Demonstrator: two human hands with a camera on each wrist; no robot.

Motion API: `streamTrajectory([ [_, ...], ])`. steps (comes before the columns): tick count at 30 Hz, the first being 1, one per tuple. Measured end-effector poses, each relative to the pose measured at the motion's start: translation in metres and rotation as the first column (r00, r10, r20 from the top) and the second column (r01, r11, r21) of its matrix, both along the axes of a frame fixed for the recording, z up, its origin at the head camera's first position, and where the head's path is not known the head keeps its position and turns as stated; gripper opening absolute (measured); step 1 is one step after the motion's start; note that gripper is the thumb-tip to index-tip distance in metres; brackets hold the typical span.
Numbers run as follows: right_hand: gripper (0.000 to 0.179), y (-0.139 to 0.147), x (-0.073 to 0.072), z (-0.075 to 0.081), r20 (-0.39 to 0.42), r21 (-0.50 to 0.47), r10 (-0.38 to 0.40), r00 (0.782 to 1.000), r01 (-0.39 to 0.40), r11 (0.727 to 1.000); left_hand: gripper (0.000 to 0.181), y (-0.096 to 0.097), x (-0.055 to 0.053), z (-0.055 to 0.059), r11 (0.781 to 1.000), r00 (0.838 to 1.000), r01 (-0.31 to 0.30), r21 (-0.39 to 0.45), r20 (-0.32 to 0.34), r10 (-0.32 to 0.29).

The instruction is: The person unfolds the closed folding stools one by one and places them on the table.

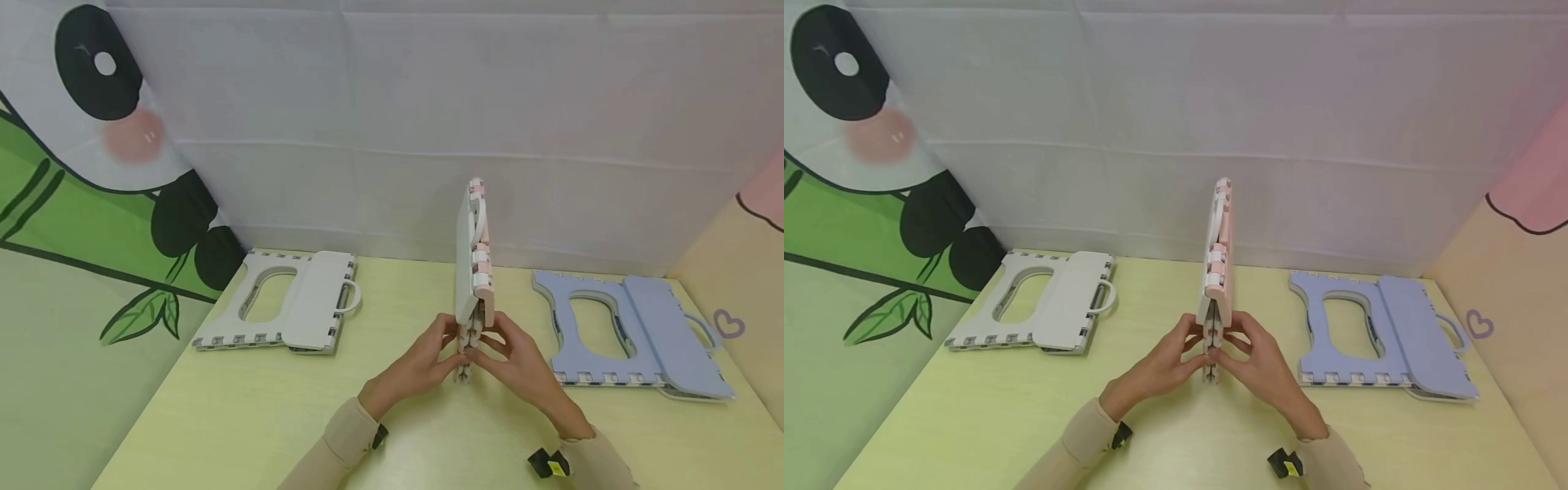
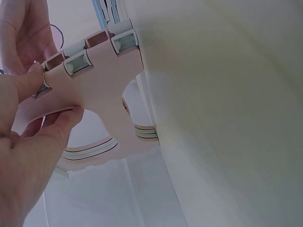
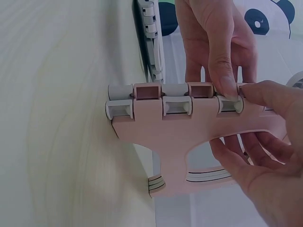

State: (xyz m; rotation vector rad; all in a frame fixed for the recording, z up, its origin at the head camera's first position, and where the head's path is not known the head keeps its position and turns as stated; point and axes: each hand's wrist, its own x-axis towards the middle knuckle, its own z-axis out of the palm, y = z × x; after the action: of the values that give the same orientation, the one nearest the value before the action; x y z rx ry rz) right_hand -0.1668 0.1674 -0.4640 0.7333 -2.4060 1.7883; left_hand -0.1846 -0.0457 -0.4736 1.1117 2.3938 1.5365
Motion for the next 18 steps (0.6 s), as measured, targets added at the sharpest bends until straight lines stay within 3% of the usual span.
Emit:
streamTrajectory([
  [18,0.057,0.0034,-0.0013,-0.0033,-0.017,-0.002,0.018,1.0,-0.018,1.0,0.048,-0.0014,-0.0013,-0.0022,1.0,1.0,-0.001,0.002,0.027,0.001],
])
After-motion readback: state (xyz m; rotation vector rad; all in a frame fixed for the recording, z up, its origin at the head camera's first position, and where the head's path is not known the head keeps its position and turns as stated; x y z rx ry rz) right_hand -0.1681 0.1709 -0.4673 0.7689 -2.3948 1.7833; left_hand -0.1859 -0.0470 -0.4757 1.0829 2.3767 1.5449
